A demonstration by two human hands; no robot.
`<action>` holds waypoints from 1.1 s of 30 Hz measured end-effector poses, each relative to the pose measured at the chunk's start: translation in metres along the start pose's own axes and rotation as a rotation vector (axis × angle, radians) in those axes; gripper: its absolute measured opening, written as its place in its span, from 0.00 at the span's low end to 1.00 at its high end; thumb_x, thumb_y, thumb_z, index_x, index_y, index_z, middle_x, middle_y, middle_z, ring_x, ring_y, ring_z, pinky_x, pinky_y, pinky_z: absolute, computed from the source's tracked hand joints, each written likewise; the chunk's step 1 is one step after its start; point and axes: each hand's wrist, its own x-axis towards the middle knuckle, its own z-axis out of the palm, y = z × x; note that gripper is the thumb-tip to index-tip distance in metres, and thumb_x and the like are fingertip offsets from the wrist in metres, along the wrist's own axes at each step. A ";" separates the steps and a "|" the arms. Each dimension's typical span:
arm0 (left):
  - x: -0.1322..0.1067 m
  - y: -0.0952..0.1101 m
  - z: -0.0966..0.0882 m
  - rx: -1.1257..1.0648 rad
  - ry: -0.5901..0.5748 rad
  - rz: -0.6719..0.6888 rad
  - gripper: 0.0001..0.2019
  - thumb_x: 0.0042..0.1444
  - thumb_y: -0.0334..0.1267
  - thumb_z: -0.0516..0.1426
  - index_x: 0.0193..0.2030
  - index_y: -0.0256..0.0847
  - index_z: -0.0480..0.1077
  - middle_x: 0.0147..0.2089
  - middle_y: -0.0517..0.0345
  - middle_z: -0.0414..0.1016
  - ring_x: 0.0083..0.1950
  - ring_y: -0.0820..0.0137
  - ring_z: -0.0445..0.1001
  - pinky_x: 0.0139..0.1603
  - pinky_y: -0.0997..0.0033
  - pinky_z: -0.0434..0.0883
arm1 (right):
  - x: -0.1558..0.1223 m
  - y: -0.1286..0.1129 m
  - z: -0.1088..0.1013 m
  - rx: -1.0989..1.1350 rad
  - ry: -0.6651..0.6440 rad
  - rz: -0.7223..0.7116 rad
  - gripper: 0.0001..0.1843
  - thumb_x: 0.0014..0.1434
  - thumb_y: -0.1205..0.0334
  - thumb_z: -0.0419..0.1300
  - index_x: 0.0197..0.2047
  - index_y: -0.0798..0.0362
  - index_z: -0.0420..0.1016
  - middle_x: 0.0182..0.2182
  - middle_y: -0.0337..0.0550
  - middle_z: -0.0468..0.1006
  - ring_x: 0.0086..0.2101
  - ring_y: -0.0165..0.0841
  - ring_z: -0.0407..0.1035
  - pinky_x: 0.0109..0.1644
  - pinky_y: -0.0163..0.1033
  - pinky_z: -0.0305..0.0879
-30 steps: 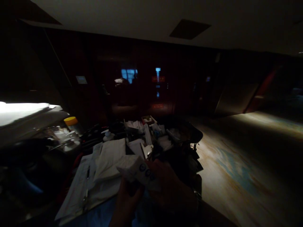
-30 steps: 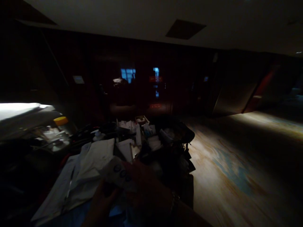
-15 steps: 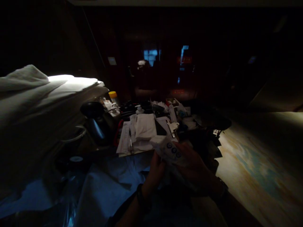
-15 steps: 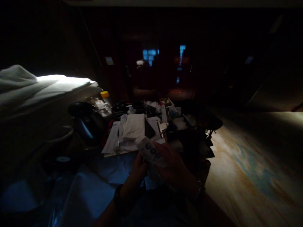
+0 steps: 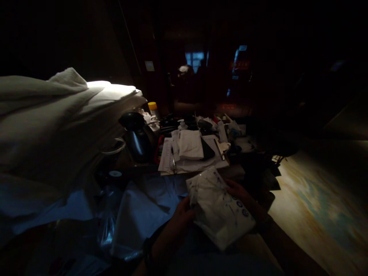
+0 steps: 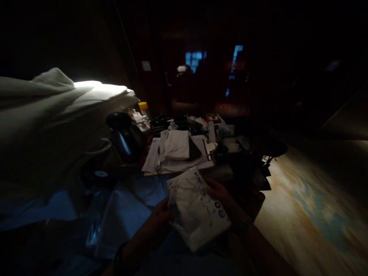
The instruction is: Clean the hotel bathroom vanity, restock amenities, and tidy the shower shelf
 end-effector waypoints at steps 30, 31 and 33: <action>-0.012 -0.049 -0.006 0.400 0.251 0.136 0.34 0.47 0.40 0.61 0.62 0.39 0.58 0.58 0.42 0.71 0.52 0.57 0.75 0.48 0.59 0.75 | -0.059 0.013 0.057 -1.006 -0.136 -0.240 0.10 0.63 0.58 0.59 0.45 0.53 0.68 0.37 0.45 0.77 0.35 0.34 0.73 0.38 0.37 0.64; -0.012 -0.051 -0.008 0.406 0.260 0.152 0.33 0.46 0.39 0.61 0.61 0.39 0.59 0.59 0.42 0.71 0.53 0.57 0.75 0.48 0.58 0.75 | -0.058 0.014 0.058 -1.014 -0.145 -0.246 0.08 0.62 0.60 0.58 0.44 0.53 0.68 0.35 0.44 0.77 0.33 0.34 0.72 0.36 0.37 0.63; -0.013 -0.054 -0.012 0.405 0.275 0.171 0.33 0.45 0.38 0.61 0.60 0.39 0.59 0.58 0.42 0.72 0.52 0.57 0.75 0.49 0.57 0.75 | -0.054 0.017 0.059 -1.004 -0.168 -0.263 0.04 0.61 0.63 0.57 0.40 0.53 0.68 0.32 0.42 0.76 0.31 0.32 0.71 0.35 0.35 0.61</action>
